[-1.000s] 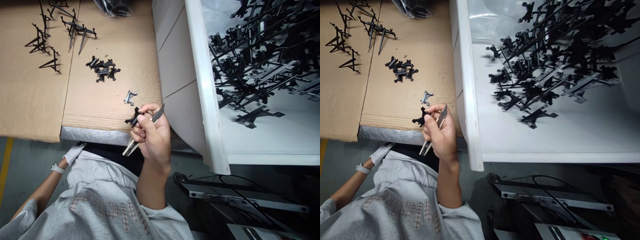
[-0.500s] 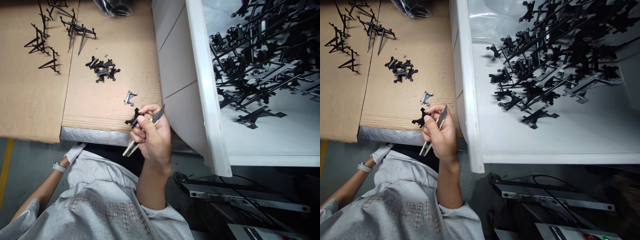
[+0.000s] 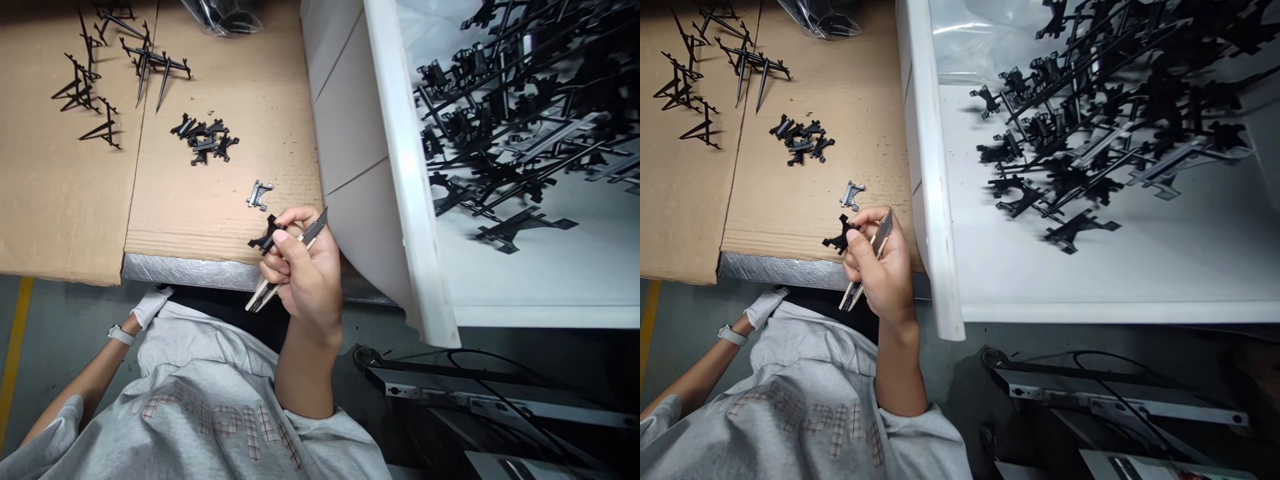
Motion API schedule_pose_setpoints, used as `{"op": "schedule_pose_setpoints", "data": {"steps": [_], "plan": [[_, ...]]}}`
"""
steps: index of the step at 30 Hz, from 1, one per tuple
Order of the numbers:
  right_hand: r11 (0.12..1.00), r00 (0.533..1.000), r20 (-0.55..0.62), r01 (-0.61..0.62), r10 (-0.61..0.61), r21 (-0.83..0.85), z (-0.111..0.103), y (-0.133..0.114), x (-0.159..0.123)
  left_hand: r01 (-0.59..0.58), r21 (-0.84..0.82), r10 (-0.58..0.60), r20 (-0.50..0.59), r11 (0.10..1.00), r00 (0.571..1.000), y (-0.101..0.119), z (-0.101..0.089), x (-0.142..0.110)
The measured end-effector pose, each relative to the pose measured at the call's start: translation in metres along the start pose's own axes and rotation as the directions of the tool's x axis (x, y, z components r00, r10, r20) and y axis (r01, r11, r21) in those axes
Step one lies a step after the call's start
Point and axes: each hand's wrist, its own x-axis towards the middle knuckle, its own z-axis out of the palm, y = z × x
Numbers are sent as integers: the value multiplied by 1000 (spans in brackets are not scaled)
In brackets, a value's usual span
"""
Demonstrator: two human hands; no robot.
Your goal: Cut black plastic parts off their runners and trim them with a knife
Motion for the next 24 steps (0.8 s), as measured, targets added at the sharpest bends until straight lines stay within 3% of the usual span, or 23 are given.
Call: {"op": "schedule_pose_setpoints", "data": {"steps": [11, 24], "plan": [[1000, 1000, 5, 21, -21, 11, 2, 0, 1, 22, 0, -22, 26, 1000, 999, 13, 1, -3], [1000, 1000, 5, 20, -20, -17, 0, 2, 0, 33, 105, -34, 5, 994, 999, 13, 0, -2]]}}
